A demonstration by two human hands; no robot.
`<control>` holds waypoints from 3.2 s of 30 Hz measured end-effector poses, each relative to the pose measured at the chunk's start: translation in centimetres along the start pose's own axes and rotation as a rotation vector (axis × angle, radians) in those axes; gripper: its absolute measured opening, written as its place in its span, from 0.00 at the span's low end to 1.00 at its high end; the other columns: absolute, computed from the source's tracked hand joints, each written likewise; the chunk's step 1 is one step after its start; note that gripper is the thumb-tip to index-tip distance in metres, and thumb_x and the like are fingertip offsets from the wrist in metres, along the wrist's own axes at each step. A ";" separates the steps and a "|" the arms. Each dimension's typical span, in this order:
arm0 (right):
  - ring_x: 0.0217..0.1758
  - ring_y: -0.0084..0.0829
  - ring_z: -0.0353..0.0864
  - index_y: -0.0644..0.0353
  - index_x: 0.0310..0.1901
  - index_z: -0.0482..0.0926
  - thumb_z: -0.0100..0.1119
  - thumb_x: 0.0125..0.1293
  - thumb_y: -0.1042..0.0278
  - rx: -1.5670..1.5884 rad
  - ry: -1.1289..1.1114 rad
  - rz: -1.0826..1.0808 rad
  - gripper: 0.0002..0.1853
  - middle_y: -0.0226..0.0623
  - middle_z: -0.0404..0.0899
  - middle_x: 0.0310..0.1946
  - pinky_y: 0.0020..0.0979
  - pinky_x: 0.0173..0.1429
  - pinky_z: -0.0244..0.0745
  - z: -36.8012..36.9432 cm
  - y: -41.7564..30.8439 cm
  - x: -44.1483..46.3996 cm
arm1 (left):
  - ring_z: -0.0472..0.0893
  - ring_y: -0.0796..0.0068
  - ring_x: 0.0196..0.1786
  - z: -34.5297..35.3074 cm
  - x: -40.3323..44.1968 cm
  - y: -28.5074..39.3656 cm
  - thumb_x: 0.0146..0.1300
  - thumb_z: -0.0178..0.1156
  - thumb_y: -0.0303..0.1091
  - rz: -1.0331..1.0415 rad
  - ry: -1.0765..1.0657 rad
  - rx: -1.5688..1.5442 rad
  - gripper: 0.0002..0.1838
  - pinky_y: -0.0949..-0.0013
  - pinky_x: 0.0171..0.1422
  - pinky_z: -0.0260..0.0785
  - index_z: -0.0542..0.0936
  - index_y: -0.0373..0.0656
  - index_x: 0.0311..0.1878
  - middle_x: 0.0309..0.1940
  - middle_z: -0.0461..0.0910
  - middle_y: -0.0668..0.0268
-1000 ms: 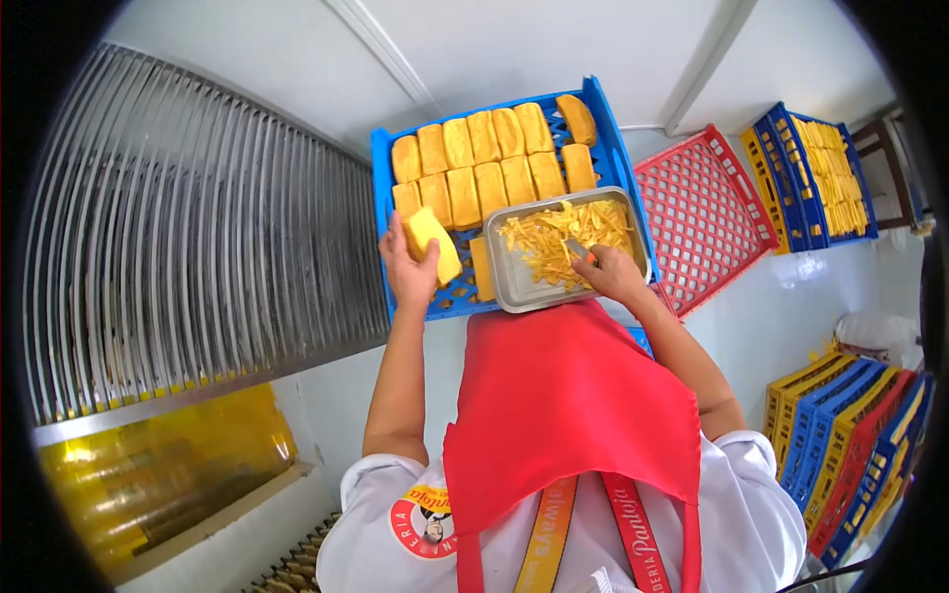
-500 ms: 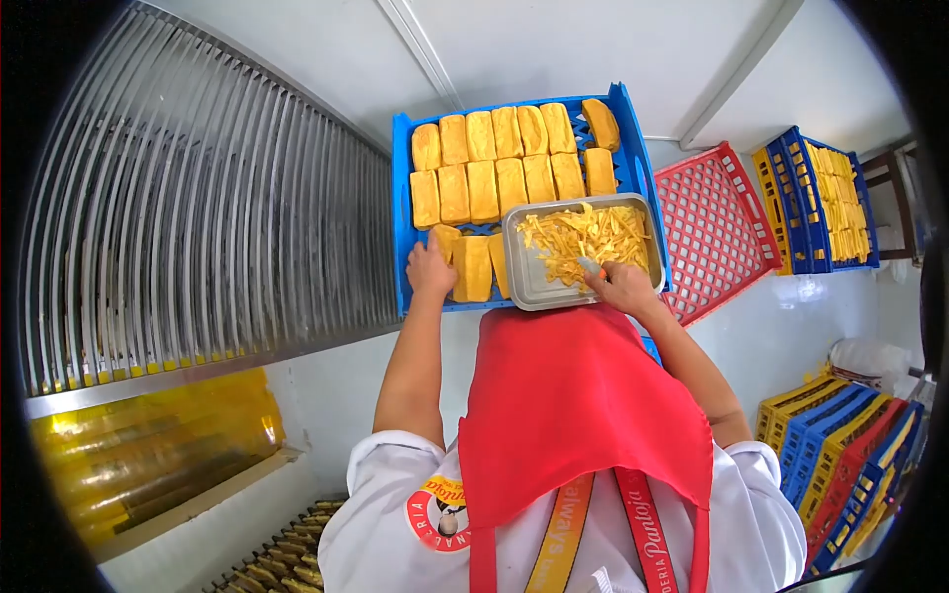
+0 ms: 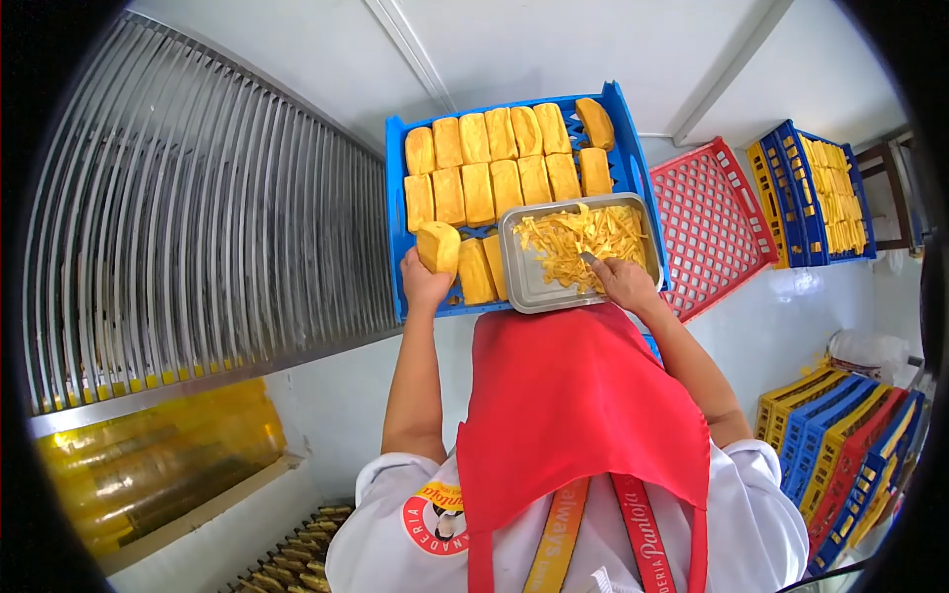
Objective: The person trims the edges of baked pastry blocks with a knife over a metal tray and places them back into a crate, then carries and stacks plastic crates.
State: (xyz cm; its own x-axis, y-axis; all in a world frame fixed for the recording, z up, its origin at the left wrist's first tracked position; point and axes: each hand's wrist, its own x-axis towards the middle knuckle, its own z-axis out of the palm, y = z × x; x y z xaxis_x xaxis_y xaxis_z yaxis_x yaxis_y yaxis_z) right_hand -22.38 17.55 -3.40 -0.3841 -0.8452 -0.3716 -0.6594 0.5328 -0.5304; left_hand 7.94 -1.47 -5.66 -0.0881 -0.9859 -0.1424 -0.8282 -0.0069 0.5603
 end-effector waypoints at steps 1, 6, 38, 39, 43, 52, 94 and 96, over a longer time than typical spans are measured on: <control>0.44 0.55 0.82 0.61 0.39 0.82 0.42 0.69 0.38 0.022 -0.021 -0.007 0.31 0.57 0.82 0.36 0.50 0.50 0.74 -0.4 -0.1 0.1 | 0.73 0.55 0.59 0.1 -0.3 0.2 0.46 0.72 0.36 0.004 -0.001 0.000 0.34 0.60 0.62 0.68 0.70 0.42 0.58 0.55 0.71 0.52; 0.39 0.55 0.81 0.60 0.33 0.81 0.44 0.70 0.41 0.132 0.001 -0.172 0.28 0.55 0.81 0.29 0.50 0.45 0.74 -3.1 -5.0 -1.1 | 0.73 0.57 0.52 2.8 -1.9 4.0 0.44 0.71 0.24 0.558 -0.133 -0.570 0.28 0.63 0.58 0.66 0.72 0.42 0.51 0.46 0.72 0.58; 0.27 0.46 0.81 0.61 0.23 0.81 0.51 0.61 0.30 0.418 -0.061 -0.092 0.35 0.46 0.79 0.19 0.42 0.35 0.74 -5.0 -3.2 -0.3 | 0.76 0.65 0.51 6.0 -3.8 10.7 0.44 0.70 0.19 0.621 -0.282 -0.612 0.29 0.68 0.58 0.68 0.73 0.41 0.52 0.46 0.73 0.64; 0.27 0.46 0.81 0.61 0.23 0.81 0.51 0.61 0.30 0.419 -0.063 -0.093 0.35 0.46 0.79 0.19 0.42 0.35 0.74 -5.1 -3.1 -0.5 | 0.76 0.65 0.51 5.3 -4.0 11.2 0.44 0.70 0.19 0.620 -0.282 -0.611 0.29 0.68 0.58 0.68 0.73 0.41 0.52 0.46 0.73 0.64; 0.35 0.49 0.82 0.61 0.30 0.81 0.50 0.62 0.31 0.208 0.066 -0.100 0.33 0.50 0.81 0.26 0.46 0.40 0.74 -4.0 -1.4 0.0 | 0.81 0.66 0.50 2.4 -4.7 14.3 0.51 0.68 0.27 0.155 -0.500 -0.779 0.25 0.71 0.51 0.74 0.73 0.39 0.54 0.49 0.78 0.60; 0.27 0.48 0.81 0.56 0.26 0.80 0.54 0.65 0.43 0.065 0.265 -0.399 0.23 0.45 0.81 0.24 0.45 0.32 0.74 -4.0 -3.5 0.0 | 0.84 0.78 0.36 2.9 -4.5 15.0 0.62 0.60 0.60 -0.545 -0.784 -1.189 0.26 0.75 0.31 0.79 0.77 0.48 0.51 0.39 0.84 0.68; 0.36 0.51 0.83 0.58 0.29 0.81 0.56 0.61 0.38 -0.145 0.037 -0.183 0.26 0.50 0.82 0.26 0.48 0.42 0.77 -1.2 -0.3 0.3 | 0.74 0.43 0.55 0.7 0.0 0.3 0.60 0.61 0.48 0.005 -0.182 0.560 0.35 0.50 0.56 0.71 0.67 0.41 0.67 0.54 0.71 0.46; 0.32 0.52 0.82 0.60 0.26 0.79 0.59 0.60 0.40 -0.152 0.069 -0.215 0.26 0.51 0.80 0.23 0.48 0.39 0.75 -0.5 -0.1 0.1 | 0.74 0.44 0.55 0.3 3.1 1.5 0.64 0.57 0.45 0.087 -0.105 0.478 0.30 0.50 0.56 0.72 0.70 0.38 0.64 0.55 0.70 0.46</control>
State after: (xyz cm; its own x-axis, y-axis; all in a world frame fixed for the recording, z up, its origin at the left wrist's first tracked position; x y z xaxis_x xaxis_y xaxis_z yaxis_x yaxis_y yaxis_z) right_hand -22.72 17.37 -2.99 -0.2641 -0.9420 -0.2074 -0.8179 0.3326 -0.4694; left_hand 6.29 -4.51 -5.49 -0.2034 -0.9570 -0.2067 -0.9742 0.1768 0.1401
